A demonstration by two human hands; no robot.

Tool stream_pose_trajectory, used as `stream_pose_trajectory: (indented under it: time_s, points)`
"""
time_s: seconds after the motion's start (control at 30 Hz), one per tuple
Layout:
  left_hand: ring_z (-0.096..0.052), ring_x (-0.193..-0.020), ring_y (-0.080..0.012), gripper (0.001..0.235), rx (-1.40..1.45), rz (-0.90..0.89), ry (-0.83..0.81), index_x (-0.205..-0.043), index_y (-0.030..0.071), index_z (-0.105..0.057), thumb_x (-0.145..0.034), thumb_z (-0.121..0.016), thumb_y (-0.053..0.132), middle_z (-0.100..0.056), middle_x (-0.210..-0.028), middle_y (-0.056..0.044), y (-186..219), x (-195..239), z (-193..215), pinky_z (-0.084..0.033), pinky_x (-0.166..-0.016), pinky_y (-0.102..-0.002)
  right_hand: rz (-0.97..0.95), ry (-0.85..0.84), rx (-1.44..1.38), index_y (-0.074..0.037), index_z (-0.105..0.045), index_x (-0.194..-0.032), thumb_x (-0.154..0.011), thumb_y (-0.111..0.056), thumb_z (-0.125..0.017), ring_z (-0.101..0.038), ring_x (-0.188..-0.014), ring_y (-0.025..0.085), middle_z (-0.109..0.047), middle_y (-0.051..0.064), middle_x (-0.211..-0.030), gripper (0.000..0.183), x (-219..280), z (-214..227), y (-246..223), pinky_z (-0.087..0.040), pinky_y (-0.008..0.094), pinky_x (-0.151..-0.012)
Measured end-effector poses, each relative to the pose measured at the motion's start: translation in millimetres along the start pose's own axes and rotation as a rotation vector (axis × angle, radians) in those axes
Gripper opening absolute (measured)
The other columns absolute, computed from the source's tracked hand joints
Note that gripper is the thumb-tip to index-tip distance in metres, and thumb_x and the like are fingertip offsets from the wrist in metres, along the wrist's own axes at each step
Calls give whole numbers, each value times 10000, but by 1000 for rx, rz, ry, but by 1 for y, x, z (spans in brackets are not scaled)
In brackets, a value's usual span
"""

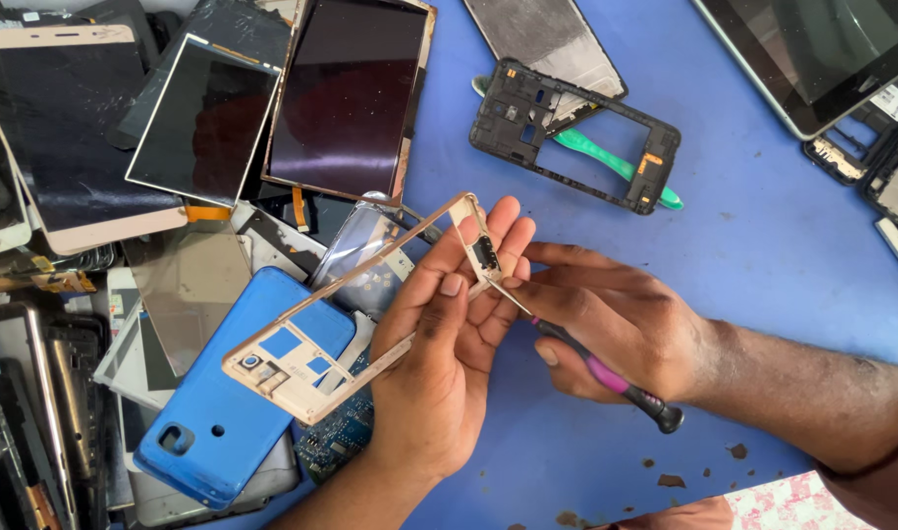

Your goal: The person retrieves a smartphone frame from a box and uses a screwdriver to pry and adjust components within the frame. The person repeatedly manipulates the frame and tool on a cluttered workbench filled with disassembled mobile devices.

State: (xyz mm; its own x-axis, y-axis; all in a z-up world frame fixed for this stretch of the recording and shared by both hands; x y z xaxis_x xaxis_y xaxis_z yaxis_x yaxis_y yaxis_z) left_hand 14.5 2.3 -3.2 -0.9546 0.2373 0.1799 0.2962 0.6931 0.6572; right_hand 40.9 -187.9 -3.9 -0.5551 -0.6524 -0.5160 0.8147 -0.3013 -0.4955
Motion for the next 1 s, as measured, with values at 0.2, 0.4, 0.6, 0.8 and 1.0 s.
stream_pose_trajectory:
  time_s: [0.2, 0.4, 0.6, 0.8, 1.0]
  points:
    - [-387, -1546, -369, 569, -41, 20, -11, -1587, -42, -302, -1122, -429, 259, -344, -1671, -268, 0, 1, -3, -367, -1264, -464, -42, 5, 25, 154, -577, -1201, -867, -6, -720, -722, -1038, 411, -687, 229, -1109, 397, -1, 0, -4, -599, 528, -994]
    - [-377, -1552, -366, 568, -96, 33, -21, -1595, -44, -282, -1127, -398, 257, -336, -1676, -262, 1, 5, -6, -363, -1262, -463, -63, 8, 42, 141, -556, -1236, -845, -4, -731, -712, -1077, 440, -671, 248, -1145, 452, -1, 0, -7, -592, 501, -973]
    - [-369, -1558, -370, 574, -133, 21, -36, -1602, -53, -254, -1131, -381, 249, -327, -1677, -267, -1, 5, -7, -371, -1258, -461, -62, 0, 93, 128, -559, -1205, -854, -1, -735, -709, -1083, 449, -669, 246, -1143, 413, 0, -1, -10, -591, 504, -978]
    - [-370, -1556, -370, 585, -152, 22, -24, -1607, -56, -234, -1128, -376, 248, -329, -1675, -266, -2, 6, -8, -370, -1250, -453, -84, 8, 43, 142, -558, -1175, -876, 11, -718, -709, -1069, 456, -668, 262, -1095, 363, -2, -2, -10, -604, 497, -962]
    - [-380, -1554, -351, 574, -156, 33, -27, -1608, -50, -241, -1130, -370, 240, -337, -1677, -257, -6, 8, -7, -365, -1252, -434, -115, 44, 45, 123, -566, -1159, -900, 4, -711, -726, -999, 432, -684, 275, -1079, 320, 1, -2, -10, -624, 451, -864]
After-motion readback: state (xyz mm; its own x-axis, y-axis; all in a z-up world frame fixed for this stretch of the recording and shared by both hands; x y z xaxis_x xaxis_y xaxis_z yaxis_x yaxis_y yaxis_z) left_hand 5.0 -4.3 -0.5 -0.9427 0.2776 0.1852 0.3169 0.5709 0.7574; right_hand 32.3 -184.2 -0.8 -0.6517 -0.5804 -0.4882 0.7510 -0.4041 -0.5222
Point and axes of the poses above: each hand's wrist, its own x-axis away from the middle knuckle, its own z-axis out of the back of the hand, y = z × x, the point moved 1 cm from there along -x, towards the middle knuckle
